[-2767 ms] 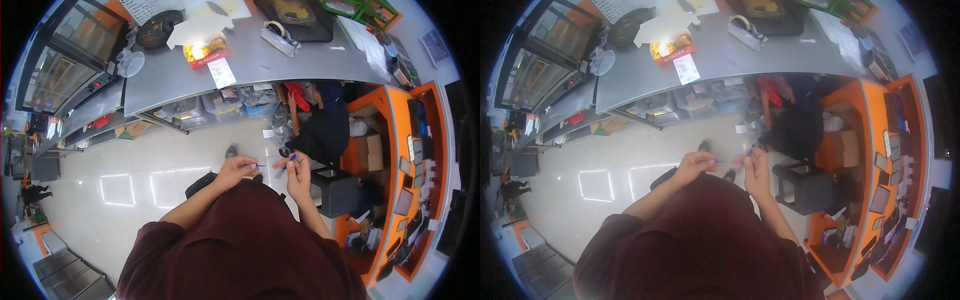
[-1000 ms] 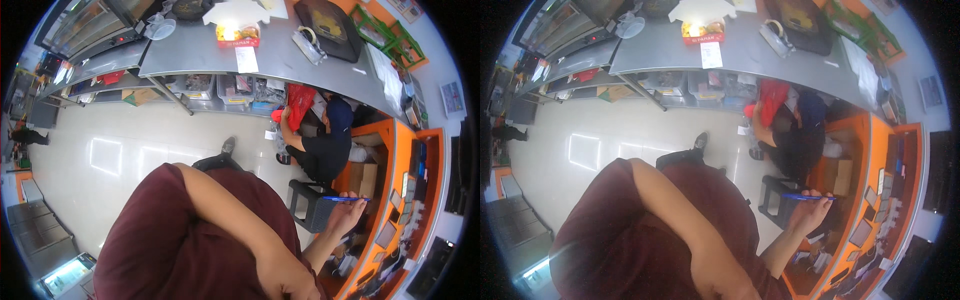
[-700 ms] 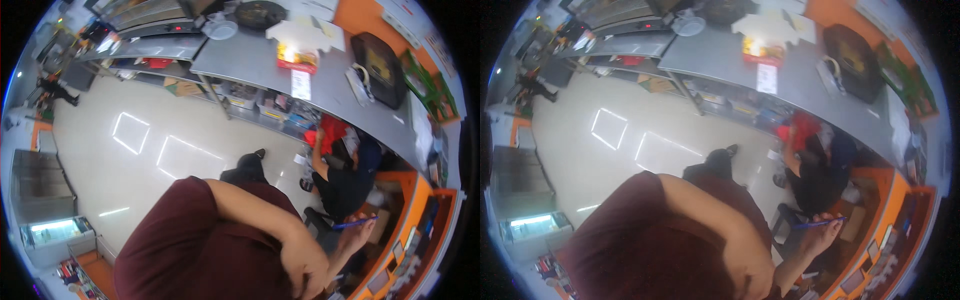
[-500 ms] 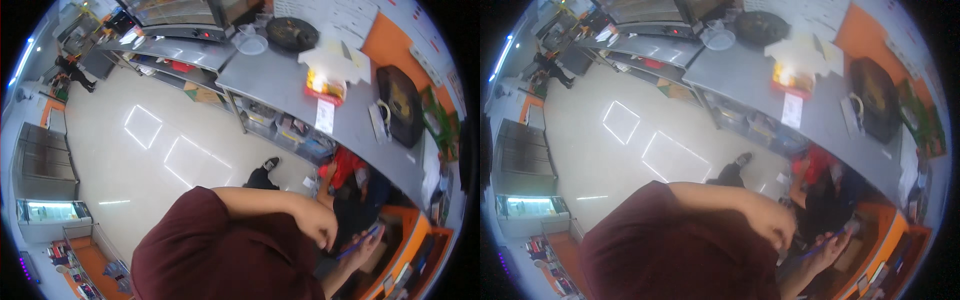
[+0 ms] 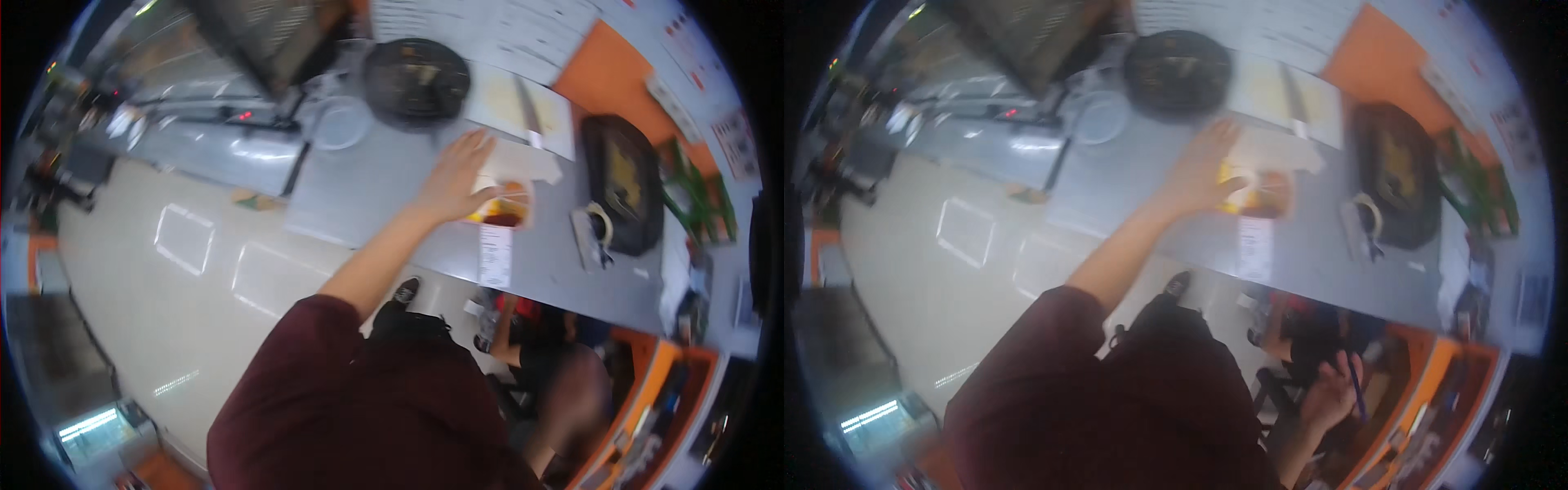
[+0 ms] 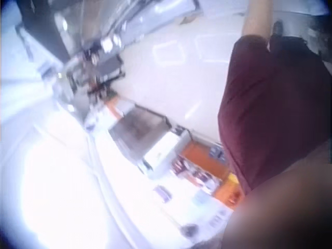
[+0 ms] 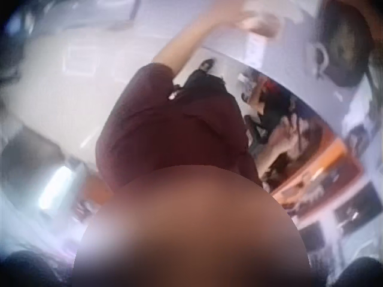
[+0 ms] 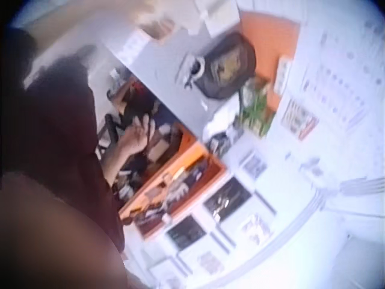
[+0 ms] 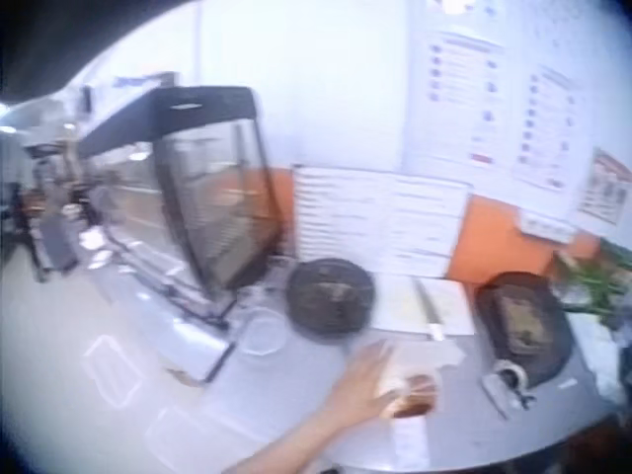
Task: The person assembles a food order by placing a bun and fried chicken into a paper tray, adding scrambled eggs, and including a sauce packet. They then write on a receipt, close the tray, and place it into a plastic bag.
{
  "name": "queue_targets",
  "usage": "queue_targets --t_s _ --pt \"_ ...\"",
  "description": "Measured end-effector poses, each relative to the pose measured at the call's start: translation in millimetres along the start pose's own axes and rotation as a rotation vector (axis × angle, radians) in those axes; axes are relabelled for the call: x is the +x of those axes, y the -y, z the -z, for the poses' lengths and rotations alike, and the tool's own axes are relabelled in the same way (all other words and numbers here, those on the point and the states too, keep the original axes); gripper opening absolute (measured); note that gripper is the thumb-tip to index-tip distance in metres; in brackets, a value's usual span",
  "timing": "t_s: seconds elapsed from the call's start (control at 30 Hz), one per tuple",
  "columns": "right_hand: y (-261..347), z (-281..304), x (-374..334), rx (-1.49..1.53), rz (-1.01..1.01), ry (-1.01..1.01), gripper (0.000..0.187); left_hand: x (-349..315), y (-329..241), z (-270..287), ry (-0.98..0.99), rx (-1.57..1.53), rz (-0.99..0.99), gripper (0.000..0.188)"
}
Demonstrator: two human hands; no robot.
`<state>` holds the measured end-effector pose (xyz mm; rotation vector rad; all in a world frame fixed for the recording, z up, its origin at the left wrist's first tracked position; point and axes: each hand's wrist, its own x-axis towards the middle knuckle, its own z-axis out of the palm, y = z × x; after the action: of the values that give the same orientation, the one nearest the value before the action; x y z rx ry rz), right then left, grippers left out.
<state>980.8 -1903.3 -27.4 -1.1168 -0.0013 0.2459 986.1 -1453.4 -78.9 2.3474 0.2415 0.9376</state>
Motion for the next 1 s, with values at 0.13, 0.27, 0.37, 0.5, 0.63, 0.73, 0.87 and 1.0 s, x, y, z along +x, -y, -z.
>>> queue_targets --t_s 0.13,0.27,0.37,0.5,0.63,0.73,0.87,1.0 --pt "-21 -35 10 -0.101 0.121 -0.127 0.045 -15 -8 -4 0.799 -0.019 0.217 0.075" --pt "-26 -41 -4 -0.074 0.088 -0.099 0.038 -76 27 -28 0.456 -0.075 -0.217 0.08" --pt "-33 -35 -16 -0.102 0.007 -0.161 0.035 -27 33 -11 0.103 -0.095 0.172 0.075" --pt "-41 -63 11 -0.241 -0.161 -0.261 0.045 2 66 -14 -0.184 -0.168 0.074 0.061" --pt "-72 -62 37 -0.475 -0.189 -0.329 0.035 -67 48 -35 0.178 -0.203 -0.091 0.046" --pt "-113 -47 61 -0.516 -0.193 -0.164 0.026 -117 34 -67 0.474 -0.231 -0.165 0.043" --pt "-143 -60 95 -0.694 -0.387 0.047 0.014 -119 21 -81 0.529 -0.148 -0.122 0.045" --pt "-192 -59 133 -0.588 -0.1 0.354 0.013 -110 15 -79 0.639 -0.16 0.131 0.047"
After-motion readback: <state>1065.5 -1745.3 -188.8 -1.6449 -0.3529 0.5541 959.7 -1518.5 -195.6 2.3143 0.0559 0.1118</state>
